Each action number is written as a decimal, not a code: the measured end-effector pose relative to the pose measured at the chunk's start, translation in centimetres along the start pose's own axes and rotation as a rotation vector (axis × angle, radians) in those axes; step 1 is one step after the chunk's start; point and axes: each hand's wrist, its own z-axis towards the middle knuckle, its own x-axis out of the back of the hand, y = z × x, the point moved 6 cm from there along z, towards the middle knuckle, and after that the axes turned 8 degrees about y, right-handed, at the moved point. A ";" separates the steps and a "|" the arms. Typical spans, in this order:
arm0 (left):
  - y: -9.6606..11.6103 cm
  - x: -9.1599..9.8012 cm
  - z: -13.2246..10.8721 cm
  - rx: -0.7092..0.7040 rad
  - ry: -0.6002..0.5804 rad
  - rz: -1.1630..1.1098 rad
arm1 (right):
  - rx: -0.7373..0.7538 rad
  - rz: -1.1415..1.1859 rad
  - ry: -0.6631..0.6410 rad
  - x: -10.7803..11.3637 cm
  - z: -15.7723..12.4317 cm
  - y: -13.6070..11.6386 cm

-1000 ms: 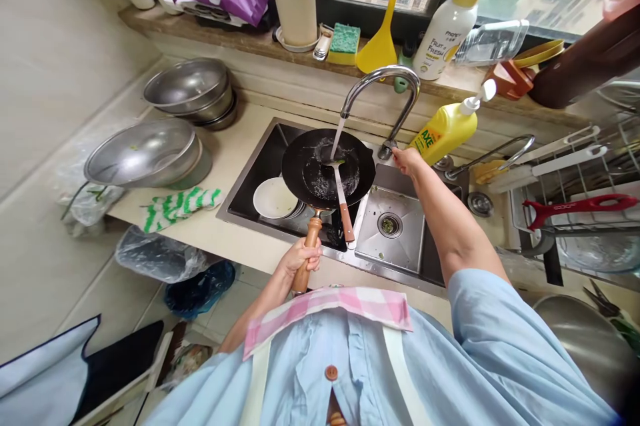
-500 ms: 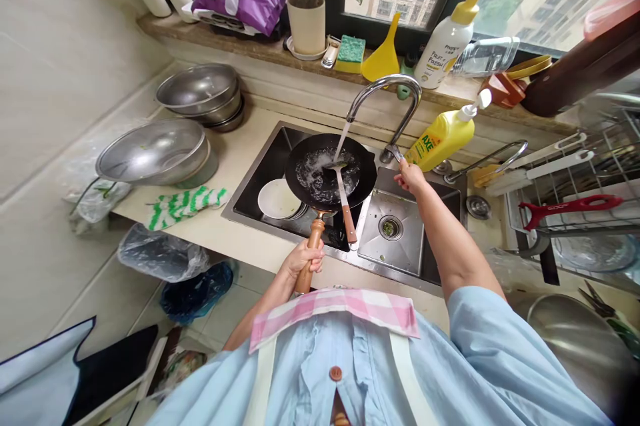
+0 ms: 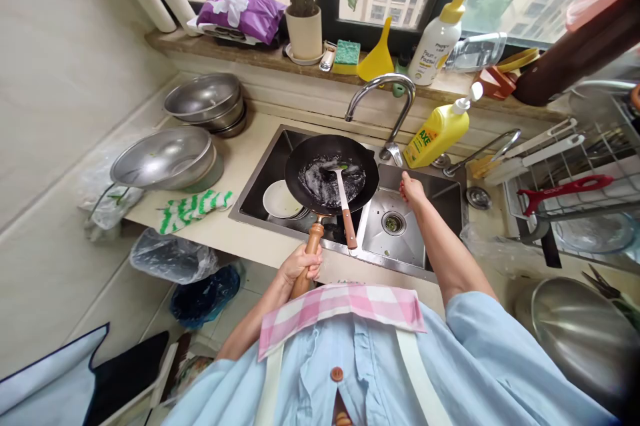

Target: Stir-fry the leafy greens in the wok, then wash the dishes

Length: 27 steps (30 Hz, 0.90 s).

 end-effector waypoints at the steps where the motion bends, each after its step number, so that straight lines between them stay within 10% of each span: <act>1: -0.1 0.1 -0.5 0.008 -0.002 0.009 | -0.017 0.006 0.020 0.8 -1.0 0.8; 11: -1.4 -1.2 -3.7 0.139 -0.095 0.086 | -0.137 0.226 -0.004 7.4 -11.7 6.8; 27: -4.7 -7.4 -0.6 0.273 -0.362 0.272 | -0.175 0.271 0.141 14.3 -18.2 9.6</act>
